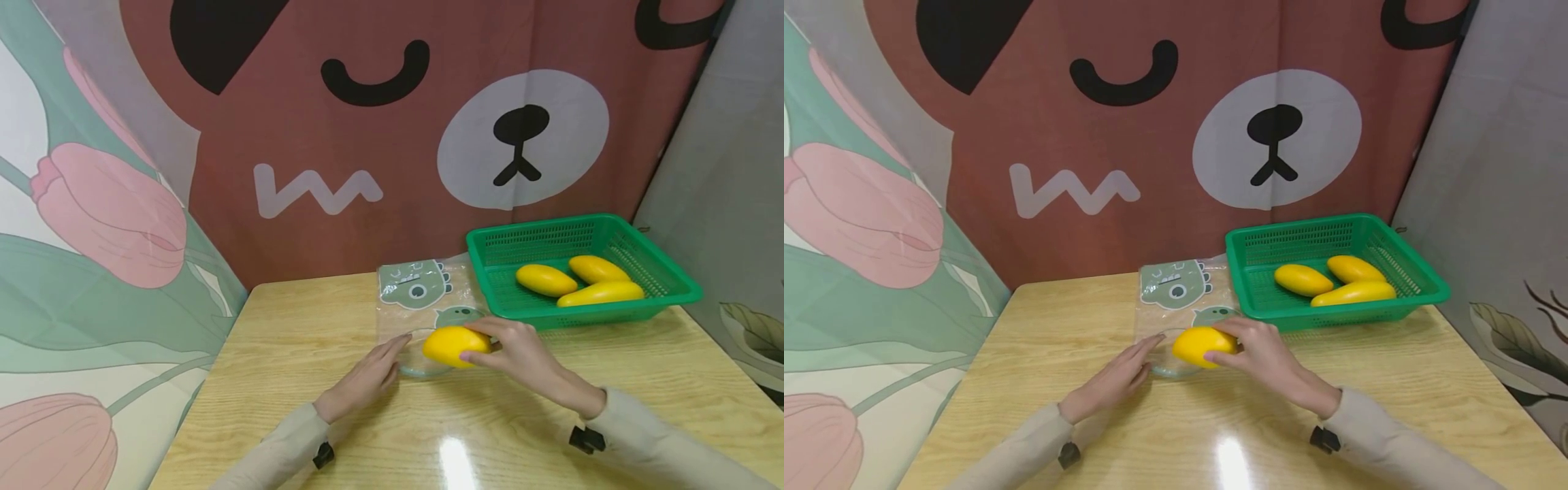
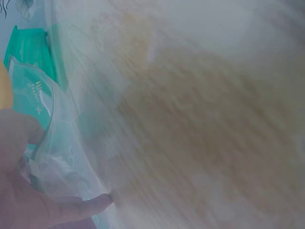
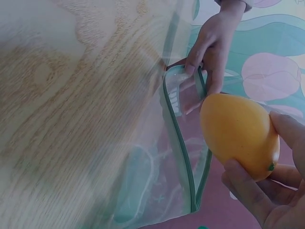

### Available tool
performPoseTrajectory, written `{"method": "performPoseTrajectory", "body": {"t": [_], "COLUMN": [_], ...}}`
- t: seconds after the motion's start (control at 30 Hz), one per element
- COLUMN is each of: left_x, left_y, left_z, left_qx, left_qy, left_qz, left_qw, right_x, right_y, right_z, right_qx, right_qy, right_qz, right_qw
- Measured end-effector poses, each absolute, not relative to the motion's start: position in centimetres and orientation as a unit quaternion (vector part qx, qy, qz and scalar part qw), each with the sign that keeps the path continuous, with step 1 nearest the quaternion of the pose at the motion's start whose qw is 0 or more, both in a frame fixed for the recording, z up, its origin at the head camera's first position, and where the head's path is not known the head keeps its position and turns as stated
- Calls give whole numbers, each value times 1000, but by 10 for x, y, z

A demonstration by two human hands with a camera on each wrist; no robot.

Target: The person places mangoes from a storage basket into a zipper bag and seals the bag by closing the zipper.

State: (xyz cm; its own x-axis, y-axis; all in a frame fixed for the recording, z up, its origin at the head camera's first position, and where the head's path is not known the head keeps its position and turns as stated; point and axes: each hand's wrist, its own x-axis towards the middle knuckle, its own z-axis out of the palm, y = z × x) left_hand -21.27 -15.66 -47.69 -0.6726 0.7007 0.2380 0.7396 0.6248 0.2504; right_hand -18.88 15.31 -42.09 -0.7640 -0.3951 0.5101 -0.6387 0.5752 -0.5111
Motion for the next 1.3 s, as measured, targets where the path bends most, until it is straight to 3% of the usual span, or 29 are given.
{"method": "performPoseTrajectory", "body": {"t": [0.63, 1.3], "left_x": [-213, -214], "left_y": [-157, -157], "left_z": [-474, -477], "left_qx": [-405, -416], "left_qy": [-897, -890], "left_qz": [-170, -171], "left_qw": [57, 80], "right_x": [-190, -189], "right_y": [147, 142], "right_z": [-424, -428], "right_qx": [294, 285], "right_qy": [-879, -883], "right_qz": [332, 349], "right_qw": [176, 129]}}
